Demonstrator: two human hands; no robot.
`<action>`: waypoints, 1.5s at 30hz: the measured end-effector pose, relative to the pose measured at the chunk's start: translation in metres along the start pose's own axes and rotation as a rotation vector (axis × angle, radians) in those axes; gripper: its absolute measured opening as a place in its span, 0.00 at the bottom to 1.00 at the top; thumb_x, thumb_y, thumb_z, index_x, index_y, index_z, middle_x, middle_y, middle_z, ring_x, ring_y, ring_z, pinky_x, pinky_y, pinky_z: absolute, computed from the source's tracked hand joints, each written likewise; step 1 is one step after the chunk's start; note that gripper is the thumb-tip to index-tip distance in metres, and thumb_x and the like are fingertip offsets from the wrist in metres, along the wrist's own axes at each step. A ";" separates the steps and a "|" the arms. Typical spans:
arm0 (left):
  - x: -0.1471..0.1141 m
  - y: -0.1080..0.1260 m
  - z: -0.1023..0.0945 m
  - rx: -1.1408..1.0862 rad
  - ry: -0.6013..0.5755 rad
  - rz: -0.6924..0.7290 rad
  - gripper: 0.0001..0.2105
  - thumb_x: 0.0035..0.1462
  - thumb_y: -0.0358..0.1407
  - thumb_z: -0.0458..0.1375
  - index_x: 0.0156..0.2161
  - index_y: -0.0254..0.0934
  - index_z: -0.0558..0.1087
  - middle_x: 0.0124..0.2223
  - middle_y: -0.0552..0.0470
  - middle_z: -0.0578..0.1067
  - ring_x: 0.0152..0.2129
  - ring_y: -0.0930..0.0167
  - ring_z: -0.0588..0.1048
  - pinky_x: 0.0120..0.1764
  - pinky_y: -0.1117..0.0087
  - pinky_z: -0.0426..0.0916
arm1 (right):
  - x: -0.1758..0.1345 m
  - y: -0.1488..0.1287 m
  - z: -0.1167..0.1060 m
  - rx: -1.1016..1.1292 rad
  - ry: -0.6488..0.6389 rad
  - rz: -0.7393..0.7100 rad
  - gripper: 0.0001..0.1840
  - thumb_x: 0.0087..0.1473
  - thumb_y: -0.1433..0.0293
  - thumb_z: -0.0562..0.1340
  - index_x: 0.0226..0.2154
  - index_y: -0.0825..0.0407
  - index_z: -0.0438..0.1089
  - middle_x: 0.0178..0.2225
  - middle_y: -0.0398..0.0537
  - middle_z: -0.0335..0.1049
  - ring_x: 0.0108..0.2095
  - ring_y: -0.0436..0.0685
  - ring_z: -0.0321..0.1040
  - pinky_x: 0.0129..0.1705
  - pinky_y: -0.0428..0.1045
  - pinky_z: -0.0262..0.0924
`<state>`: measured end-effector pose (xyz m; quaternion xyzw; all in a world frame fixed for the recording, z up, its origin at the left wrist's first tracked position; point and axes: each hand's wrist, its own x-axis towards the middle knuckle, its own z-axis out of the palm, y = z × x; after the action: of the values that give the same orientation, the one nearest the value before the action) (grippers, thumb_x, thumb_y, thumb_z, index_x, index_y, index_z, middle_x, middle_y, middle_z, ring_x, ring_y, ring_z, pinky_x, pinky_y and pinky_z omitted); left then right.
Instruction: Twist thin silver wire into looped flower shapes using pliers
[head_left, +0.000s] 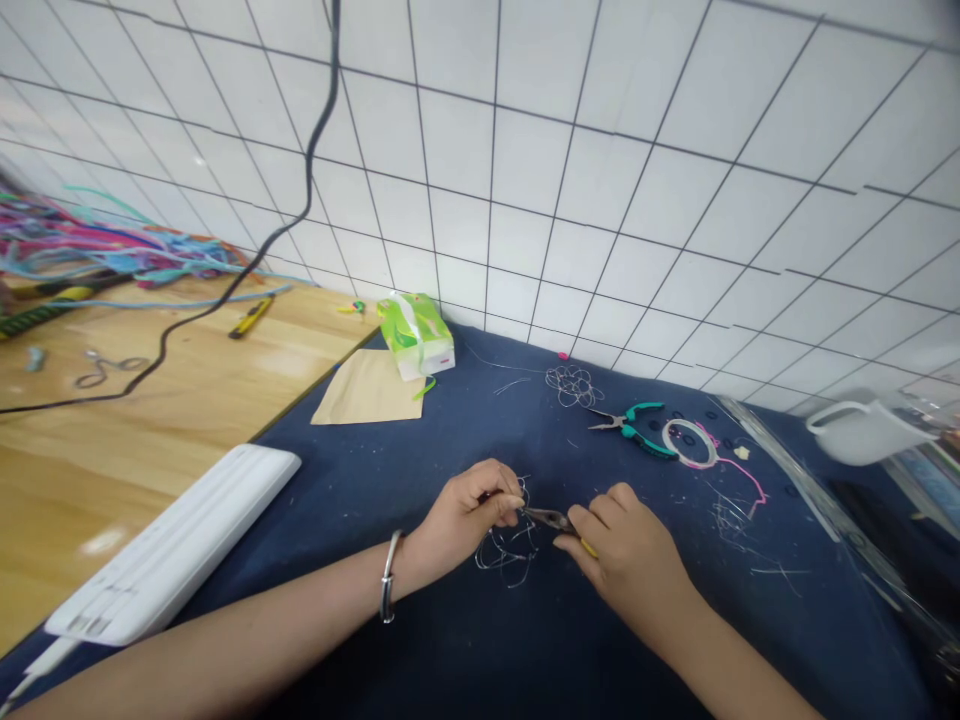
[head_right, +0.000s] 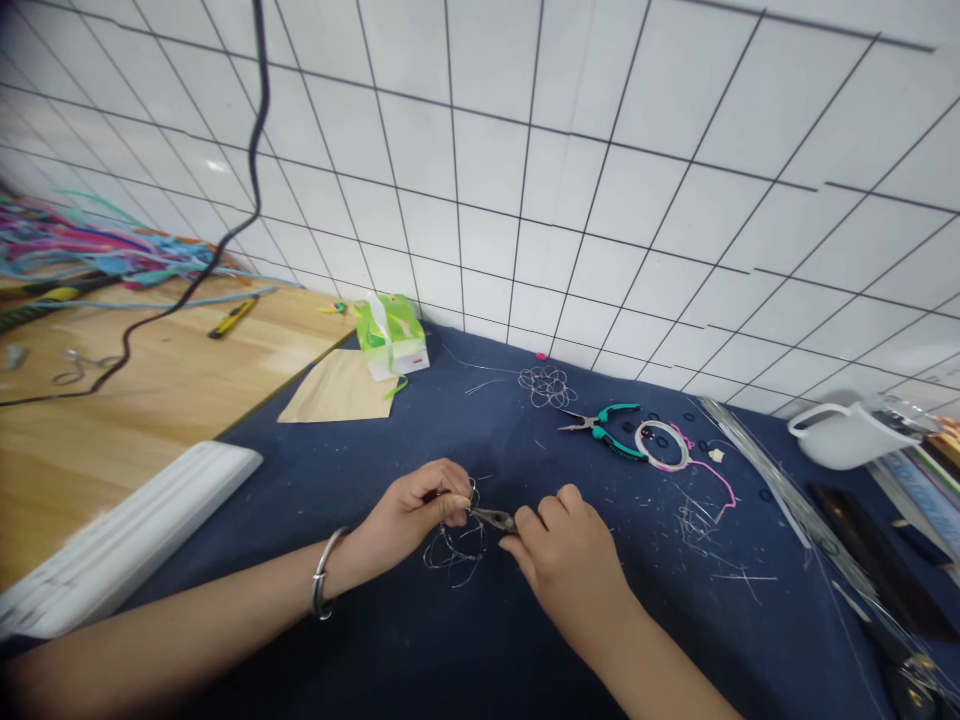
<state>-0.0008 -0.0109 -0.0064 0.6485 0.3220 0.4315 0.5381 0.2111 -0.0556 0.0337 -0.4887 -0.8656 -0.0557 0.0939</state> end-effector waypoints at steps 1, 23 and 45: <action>0.000 0.000 0.000 0.012 0.002 0.020 0.06 0.56 0.27 0.52 0.28 0.32 0.67 0.34 0.52 0.67 0.23 0.77 0.69 0.27 0.73 0.68 | 0.000 0.000 -0.001 0.013 -0.010 0.009 0.11 0.55 0.63 0.56 0.30 0.52 0.68 0.25 0.48 0.62 0.31 0.55 0.55 0.33 0.50 0.53; 0.003 0.009 -0.002 0.259 -0.104 0.171 0.06 0.54 0.26 0.54 0.29 0.35 0.71 0.34 0.50 0.67 0.32 0.72 0.68 0.36 0.70 0.65 | 0.000 -0.002 -0.016 -0.045 -0.081 -0.042 0.08 0.50 0.65 0.62 0.24 0.51 0.66 0.21 0.45 0.62 0.29 0.55 0.56 0.29 0.48 0.51; 0.007 0.007 -0.005 -0.120 0.021 -0.177 0.04 0.54 0.32 0.57 0.31 0.33 0.69 0.29 0.53 0.71 0.27 0.74 0.69 0.32 0.72 0.64 | -0.003 0.000 -0.018 0.007 0.026 0.006 0.07 0.53 0.65 0.59 0.32 0.52 0.68 0.27 0.47 0.63 0.32 0.55 0.57 0.35 0.51 0.52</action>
<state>-0.0026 -0.0040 0.0025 0.5796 0.3571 0.4077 0.6085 0.2148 -0.0616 0.0506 -0.4903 -0.8629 -0.0587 0.1073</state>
